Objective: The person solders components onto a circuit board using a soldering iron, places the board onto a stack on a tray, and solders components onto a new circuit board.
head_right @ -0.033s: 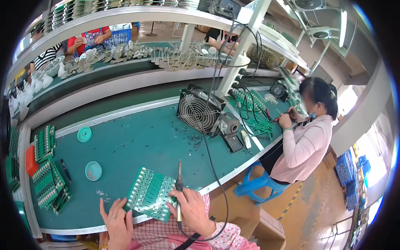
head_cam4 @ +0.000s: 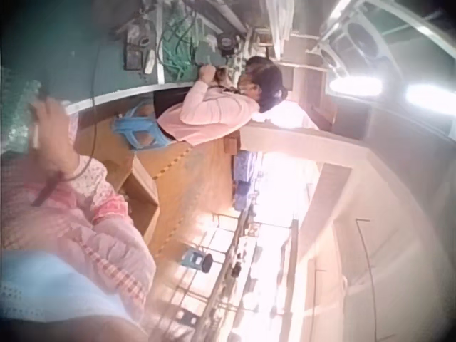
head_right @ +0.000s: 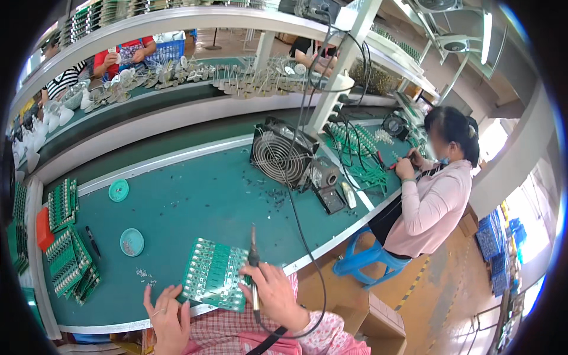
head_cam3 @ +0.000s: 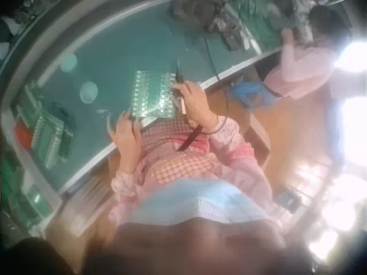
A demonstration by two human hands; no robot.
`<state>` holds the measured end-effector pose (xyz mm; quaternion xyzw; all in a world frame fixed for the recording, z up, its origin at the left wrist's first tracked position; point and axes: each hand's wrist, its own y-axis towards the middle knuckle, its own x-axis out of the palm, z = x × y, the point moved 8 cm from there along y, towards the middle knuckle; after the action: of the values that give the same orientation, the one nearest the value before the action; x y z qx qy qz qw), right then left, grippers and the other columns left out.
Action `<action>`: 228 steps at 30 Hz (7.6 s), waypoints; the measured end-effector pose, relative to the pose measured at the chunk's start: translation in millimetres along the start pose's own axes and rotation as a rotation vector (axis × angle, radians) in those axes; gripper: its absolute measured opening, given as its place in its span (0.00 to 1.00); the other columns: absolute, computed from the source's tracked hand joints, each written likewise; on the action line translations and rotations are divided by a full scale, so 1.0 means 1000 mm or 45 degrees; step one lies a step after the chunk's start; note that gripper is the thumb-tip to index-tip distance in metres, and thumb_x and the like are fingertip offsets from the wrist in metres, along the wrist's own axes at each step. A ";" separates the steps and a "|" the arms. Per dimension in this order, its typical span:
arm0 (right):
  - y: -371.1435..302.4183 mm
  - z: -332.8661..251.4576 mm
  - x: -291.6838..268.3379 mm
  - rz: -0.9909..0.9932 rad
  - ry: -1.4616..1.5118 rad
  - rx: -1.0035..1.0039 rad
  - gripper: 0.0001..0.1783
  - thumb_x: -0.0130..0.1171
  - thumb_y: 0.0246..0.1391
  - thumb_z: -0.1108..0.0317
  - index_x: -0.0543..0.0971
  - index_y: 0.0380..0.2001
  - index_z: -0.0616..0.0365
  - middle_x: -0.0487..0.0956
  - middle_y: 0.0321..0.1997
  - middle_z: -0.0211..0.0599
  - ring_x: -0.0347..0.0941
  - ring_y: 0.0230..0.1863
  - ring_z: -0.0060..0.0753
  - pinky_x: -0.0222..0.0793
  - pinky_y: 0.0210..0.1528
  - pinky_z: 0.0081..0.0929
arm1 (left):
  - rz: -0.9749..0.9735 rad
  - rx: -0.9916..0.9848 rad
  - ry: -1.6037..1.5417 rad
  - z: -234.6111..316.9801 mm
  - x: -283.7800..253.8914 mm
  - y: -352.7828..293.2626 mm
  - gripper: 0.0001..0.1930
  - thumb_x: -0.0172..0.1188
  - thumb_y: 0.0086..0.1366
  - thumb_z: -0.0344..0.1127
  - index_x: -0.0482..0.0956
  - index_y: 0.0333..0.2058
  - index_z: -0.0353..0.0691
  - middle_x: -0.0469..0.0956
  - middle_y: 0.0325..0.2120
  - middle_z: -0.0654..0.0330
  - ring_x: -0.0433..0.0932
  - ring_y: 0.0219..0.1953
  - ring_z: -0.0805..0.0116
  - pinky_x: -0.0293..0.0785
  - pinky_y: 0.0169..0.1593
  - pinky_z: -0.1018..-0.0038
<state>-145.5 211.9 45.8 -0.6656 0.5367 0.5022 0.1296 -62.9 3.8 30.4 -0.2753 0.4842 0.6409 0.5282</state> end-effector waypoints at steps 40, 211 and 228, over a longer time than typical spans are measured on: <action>0.009 -0.064 0.015 -0.173 0.306 -0.547 0.27 0.72 0.42 0.76 0.74 0.47 0.64 0.80 0.34 0.39 0.76 0.31 0.39 0.71 0.32 0.32 | 0.299 -0.190 -0.382 -0.019 -0.021 -0.034 0.08 0.64 0.53 0.27 0.72 0.26 0.40 0.75 0.27 0.61 0.73 0.31 0.60 0.63 0.42 0.62; 0.006 -0.123 0.035 -0.219 0.185 -0.920 0.13 0.65 0.36 0.75 0.81 0.31 0.57 0.67 0.15 0.25 0.65 0.14 0.24 0.59 0.16 0.20 | 0.410 -0.237 -0.149 -0.022 -0.008 -0.008 0.08 0.65 0.53 0.27 0.73 0.26 0.39 0.79 0.43 0.61 0.77 0.43 0.61 0.65 0.46 0.62; 0.008 -0.099 0.012 -0.067 0.463 -0.573 0.04 0.56 0.53 0.72 0.76 0.31 0.61 0.76 0.15 0.32 0.73 0.15 0.28 0.66 0.18 0.23 | 0.330 -0.223 -0.289 -0.021 -0.015 -0.009 0.06 0.63 0.56 0.26 0.73 0.28 0.37 0.79 0.46 0.58 0.77 0.46 0.58 0.65 0.49 0.60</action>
<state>-100.5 131.6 84.9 -0.7702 0.4088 0.4777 -0.1067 -53.6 -21.7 32.7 -0.1816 0.3953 0.7702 0.4665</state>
